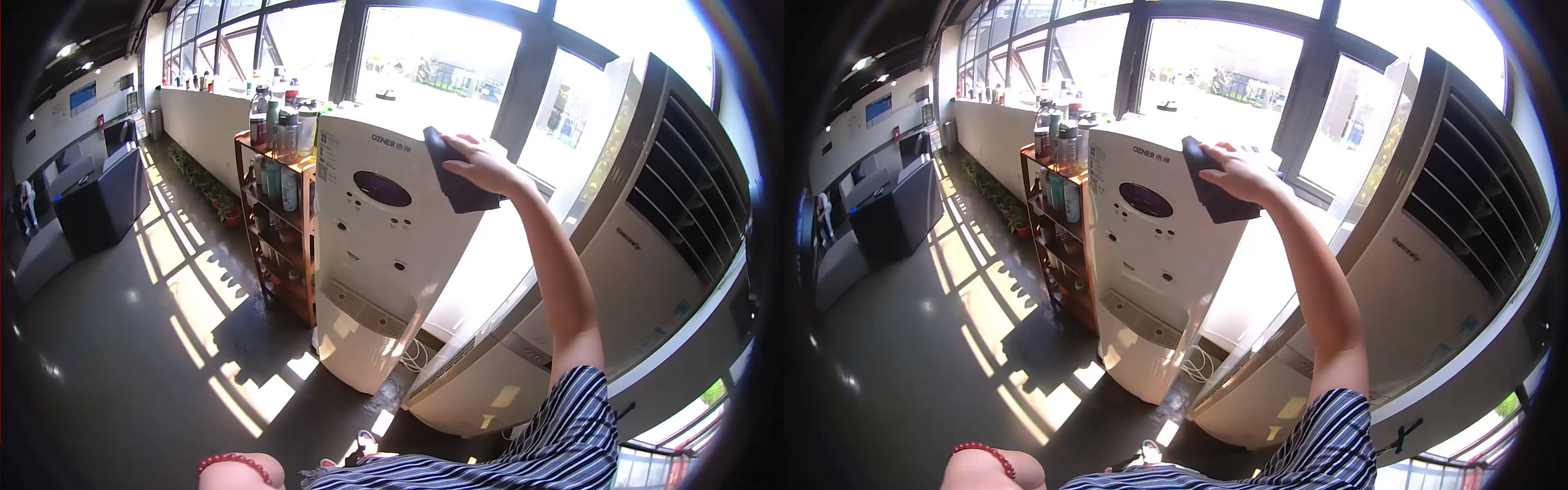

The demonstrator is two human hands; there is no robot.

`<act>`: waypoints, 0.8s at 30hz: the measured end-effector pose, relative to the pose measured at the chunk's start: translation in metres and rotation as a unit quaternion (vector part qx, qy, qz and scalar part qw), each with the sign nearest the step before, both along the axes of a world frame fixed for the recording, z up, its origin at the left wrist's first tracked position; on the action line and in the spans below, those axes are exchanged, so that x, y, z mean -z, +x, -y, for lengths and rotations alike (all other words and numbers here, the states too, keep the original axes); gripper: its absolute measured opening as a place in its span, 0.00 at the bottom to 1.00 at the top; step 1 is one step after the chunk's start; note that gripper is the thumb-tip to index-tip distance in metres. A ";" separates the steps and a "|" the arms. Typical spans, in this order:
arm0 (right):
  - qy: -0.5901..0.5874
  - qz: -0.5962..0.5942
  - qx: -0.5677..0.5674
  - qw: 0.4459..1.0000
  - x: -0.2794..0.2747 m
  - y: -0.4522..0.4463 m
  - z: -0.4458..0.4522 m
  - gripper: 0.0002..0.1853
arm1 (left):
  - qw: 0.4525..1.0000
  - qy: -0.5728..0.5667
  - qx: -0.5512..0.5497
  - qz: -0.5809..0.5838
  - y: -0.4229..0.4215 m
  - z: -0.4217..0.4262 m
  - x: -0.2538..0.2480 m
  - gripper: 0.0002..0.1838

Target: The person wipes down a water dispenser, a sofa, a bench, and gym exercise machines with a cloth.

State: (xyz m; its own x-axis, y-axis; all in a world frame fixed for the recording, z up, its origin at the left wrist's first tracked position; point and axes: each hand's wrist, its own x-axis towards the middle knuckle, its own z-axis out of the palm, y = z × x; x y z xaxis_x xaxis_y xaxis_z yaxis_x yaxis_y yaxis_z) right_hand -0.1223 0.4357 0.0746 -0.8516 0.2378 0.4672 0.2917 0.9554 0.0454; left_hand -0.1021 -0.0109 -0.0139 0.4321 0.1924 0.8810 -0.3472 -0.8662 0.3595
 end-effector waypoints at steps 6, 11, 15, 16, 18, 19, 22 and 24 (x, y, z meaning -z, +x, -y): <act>-0.192 0.078 -0.019 0.978 -0.019 -0.046 -0.012 0.41 | 0.977 -0.115 -0.086 -0.154 -0.057 -0.074 0.021 0.21; -0.145 0.043 -0.047 0.987 -0.011 -0.083 -0.016 0.40 | 0.951 -0.119 -0.163 0.235 -0.040 -0.138 0.012 0.30; -0.139 0.020 -0.109 0.984 -0.007 -0.086 -0.023 0.40 | 0.918 -0.040 0.022 0.393 0.012 -0.183 -0.028 0.28; -0.144 0.020 -0.110 0.983 -0.008 -0.083 -0.020 0.40 | 0.912 -0.062 0.072 0.400 0.022 -0.189 -0.035 0.28; -0.156 0.022 -0.117 0.981 -0.007 -0.079 -0.019 0.41 | 0.900 -0.113 0.169 0.385 0.043 -0.205 -0.036 0.30; -0.156 0.027 -0.116 0.981 -0.008 -0.077 -0.018 0.41 | 0.891 -0.132 0.220 0.375 0.052 -0.215 -0.036 0.31; -0.161 0.036 -0.111 0.980 -0.014 -0.063 -0.013 0.41 | 0.853 -0.176 0.377 0.316 0.071 -0.244 -0.030 0.33; -0.137 0.011 -0.103 0.985 -0.007 -0.063 -0.022 0.39 | 0.833 -0.265 0.461 0.152 0.070 -0.251 -0.016 0.33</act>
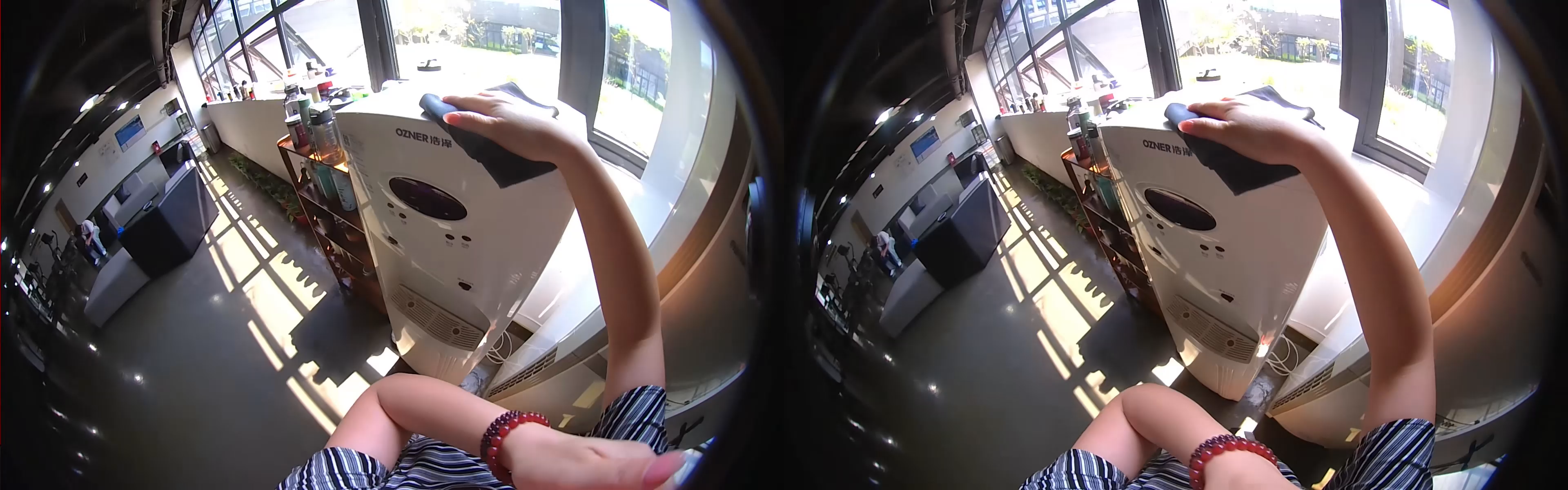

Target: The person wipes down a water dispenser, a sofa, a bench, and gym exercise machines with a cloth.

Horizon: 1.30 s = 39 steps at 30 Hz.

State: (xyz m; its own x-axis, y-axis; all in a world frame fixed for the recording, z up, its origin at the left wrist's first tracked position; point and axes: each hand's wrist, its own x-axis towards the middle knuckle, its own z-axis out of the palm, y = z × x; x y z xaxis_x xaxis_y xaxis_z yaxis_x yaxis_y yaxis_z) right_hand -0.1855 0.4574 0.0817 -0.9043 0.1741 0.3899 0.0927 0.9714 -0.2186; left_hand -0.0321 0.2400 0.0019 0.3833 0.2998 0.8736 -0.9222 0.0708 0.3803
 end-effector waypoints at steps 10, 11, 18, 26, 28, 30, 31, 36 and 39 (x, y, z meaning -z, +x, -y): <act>-0.079 0.003 0.044 0.996 -0.002 0.045 -0.013 0.29 | 0.818 0.042 -0.513 -0.256 -0.184 -0.017 0.034 0.16; -0.051 0.003 0.060 0.997 -0.001 0.045 -0.014 0.27 | 0.721 0.037 -0.640 -0.264 -0.205 -0.017 0.035 0.16; -0.024 0.089 0.227 0.969 -0.013 0.010 -0.083 0.22 | 0.157 0.124 -0.942 -0.271 -0.320 -0.073 0.044 0.27; -0.147 0.135 0.322 0.925 -0.018 -0.089 -0.160 0.34 | 0.143 0.165 -0.922 -0.320 -0.339 -0.093 0.079 0.38; -0.090 0.088 0.270 0.955 -0.009 -0.131 -0.157 0.37 | 0.148 0.168 -0.920 -0.322 -0.342 -0.094 0.078 0.39; -0.099 0.153 0.267 0.946 -0.036 -0.165 -0.058 0.37 | 0.164 0.163 -0.918 -0.323 -0.343 -0.093 0.079 0.40; -0.080 0.179 0.226 0.954 -0.034 -0.181 -0.044 0.40 | 0.180 0.159 -0.916 -0.321 -0.344 -0.092 0.080 0.41; -0.011 0.205 0.042 0.978 -0.026 -0.191 0.038 0.41 | 0.274 0.123 -0.928 -0.219 -0.347 -0.097 0.089 0.42; 0.142 0.091 0.047 0.985 -0.006 -0.139 0.060 0.36 | 0.394 0.065 -0.913 -0.081 -0.347 -0.108 0.107 0.42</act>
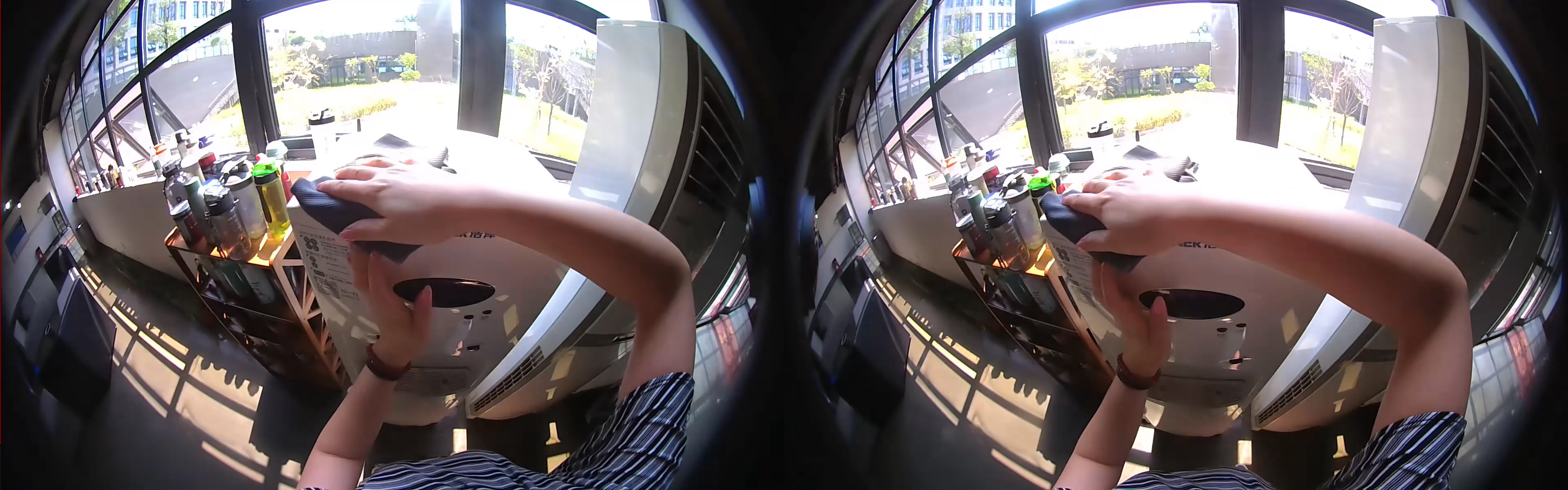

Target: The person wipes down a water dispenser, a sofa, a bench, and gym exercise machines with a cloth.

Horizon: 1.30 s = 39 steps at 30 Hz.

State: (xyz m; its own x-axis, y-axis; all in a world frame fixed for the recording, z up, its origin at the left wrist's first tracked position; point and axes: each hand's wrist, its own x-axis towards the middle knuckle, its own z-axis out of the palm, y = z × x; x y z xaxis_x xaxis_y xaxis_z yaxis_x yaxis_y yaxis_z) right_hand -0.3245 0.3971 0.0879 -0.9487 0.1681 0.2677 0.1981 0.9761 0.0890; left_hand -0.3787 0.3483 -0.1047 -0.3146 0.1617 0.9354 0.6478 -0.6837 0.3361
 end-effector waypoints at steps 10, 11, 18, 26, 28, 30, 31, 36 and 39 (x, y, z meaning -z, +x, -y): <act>0.245 -0.235 0.163 0.927 0.067 0.174 0.010 0.32 | 0.994 0.001 -0.103 -0.040 0.001 0.005 -0.013 0.34; 0.260 -0.248 0.188 0.914 0.082 0.184 0.005 0.30 | 0.993 0.003 -0.109 -0.044 0.002 0.004 -0.014 0.32; 0.305 -0.325 0.144 0.884 0.223 0.192 -0.023 0.21 | 0.990 -0.086 -0.108 0.019 0.020 0.031 0.011 0.25; 0.242 -0.171 -0.003 0.955 0.253 0.142 0.007 0.22 | 0.959 -0.219 -0.177 0.044 0.051 0.091 0.093 0.21; 0.129 -0.207 -0.082 0.966 0.248 0.122 0.005 0.23 | 0.952 -0.239 -0.175 0.081 0.061 0.103 0.112 0.21; 0.114 -0.213 -0.104 0.965 0.249 0.096 0.012 0.22 | 0.939 -0.265 -0.188 0.114 0.071 0.115 0.127 0.20; 0.183 -0.208 -0.085 0.957 0.251 0.082 0.021 0.21 | 0.933 -0.280 -0.191 0.124 0.077 0.120 0.133 0.20; 0.186 -0.171 -0.056 0.966 0.306 0.006 0.025 0.22 | 0.898 -0.345 -0.225 0.157 0.102 0.159 0.168 0.18; 0.178 -0.138 -0.034 0.974 0.329 0.006 0.028 0.22 | 0.879 -0.355 -0.254 0.193 0.109 0.193 0.186 0.15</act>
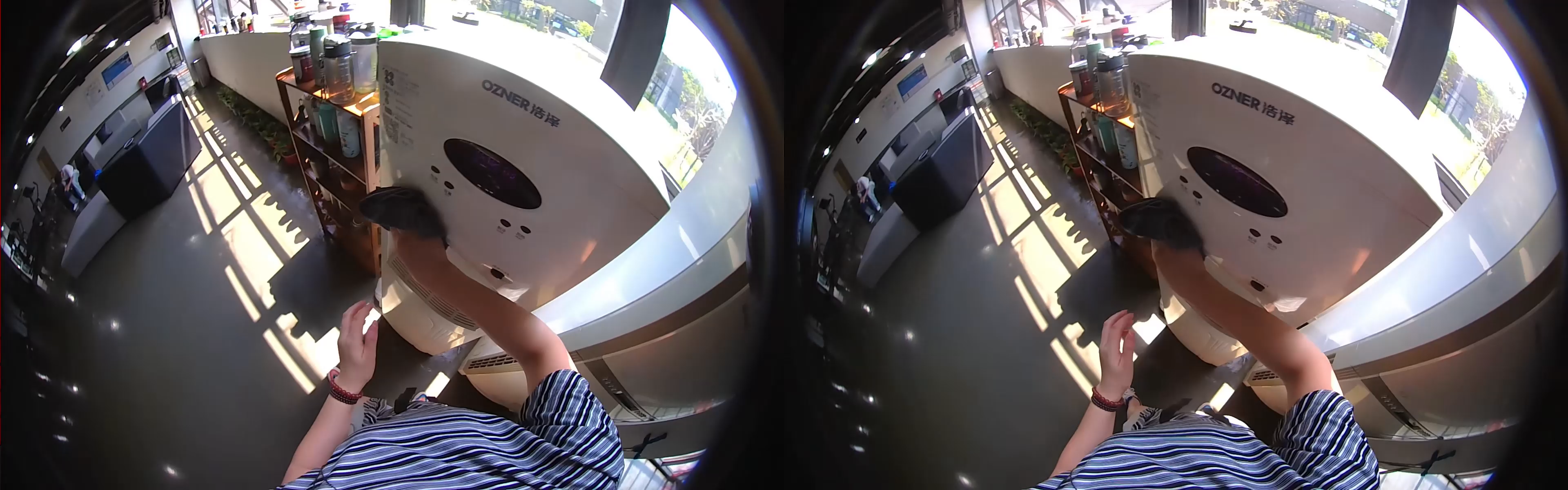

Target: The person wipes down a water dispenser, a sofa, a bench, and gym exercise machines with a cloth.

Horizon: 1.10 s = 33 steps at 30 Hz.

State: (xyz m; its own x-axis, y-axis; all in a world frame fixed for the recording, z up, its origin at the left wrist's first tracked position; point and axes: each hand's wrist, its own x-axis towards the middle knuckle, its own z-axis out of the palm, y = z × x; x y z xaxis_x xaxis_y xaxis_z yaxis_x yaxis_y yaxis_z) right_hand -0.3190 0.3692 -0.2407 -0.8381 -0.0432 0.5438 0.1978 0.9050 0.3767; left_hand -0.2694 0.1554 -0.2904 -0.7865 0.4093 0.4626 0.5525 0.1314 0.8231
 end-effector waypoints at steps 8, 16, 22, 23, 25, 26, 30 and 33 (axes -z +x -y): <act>-0.026 0.032 -0.071 0.997 0.022 0.040 -0.012 0.20 | 0.990 -0.054 -0.039 0.124 -0.015 0.073 0.041 0.14; -0.779 -0.108 0.015 0.617 0.092 0.025 0.013 0.21 | 0.966 -0.077 -0.055 0.242 -0.080 0.178 0.094 0.14; -0.995 0.001 -0.093 0.044 0.166 -0.047 0.131 0.19 | 0.932 0.013 -0.004 0.362 -0.137 0.244 0.101 0.20; -0.998 0.026 -0.045 0.019 0.184 -0.060 0.150 0.20 | 0.913 0.066 0.012 0.403 -0.143 0.252 0.105 0.23; -0.997 0.074 -0.004 -0.026 0.188 -0.091 0.211 0.19 | 0.859 0.100 -0.024 0.502 -0.152 0.273 0.077 0.32; -0.994 0.107 0.017 -0.007 0.153 -0.104 0.257 0.18 | 0.855 0.144 -0.051 0.495 -0.155 0.279 0.076 0.34; -0.970 0.241 -0.010 -0.035 0.107 -0.144 0.351 0.18 | 0.753 0.381 -0.065 0.533 -0.164 0.319 0.067 0.29; -0.943 0.320 0.022 -0.086 0.096 -0.171 0.391 0.23 | 0.699 0.473 -0.118 0.523 -0.160 0.354 0.058 0.22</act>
State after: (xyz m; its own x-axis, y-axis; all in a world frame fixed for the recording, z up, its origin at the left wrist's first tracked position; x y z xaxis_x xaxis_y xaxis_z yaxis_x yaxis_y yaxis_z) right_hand -0.4899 -0.0220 -0.3371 -0.6387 -0.5561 -0.5318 0.7367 -0.6414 -0.2141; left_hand -0.4290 -0.1989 -0.3487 -0.8909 0.1117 -0.4402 -0.3623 -0.7593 0.5406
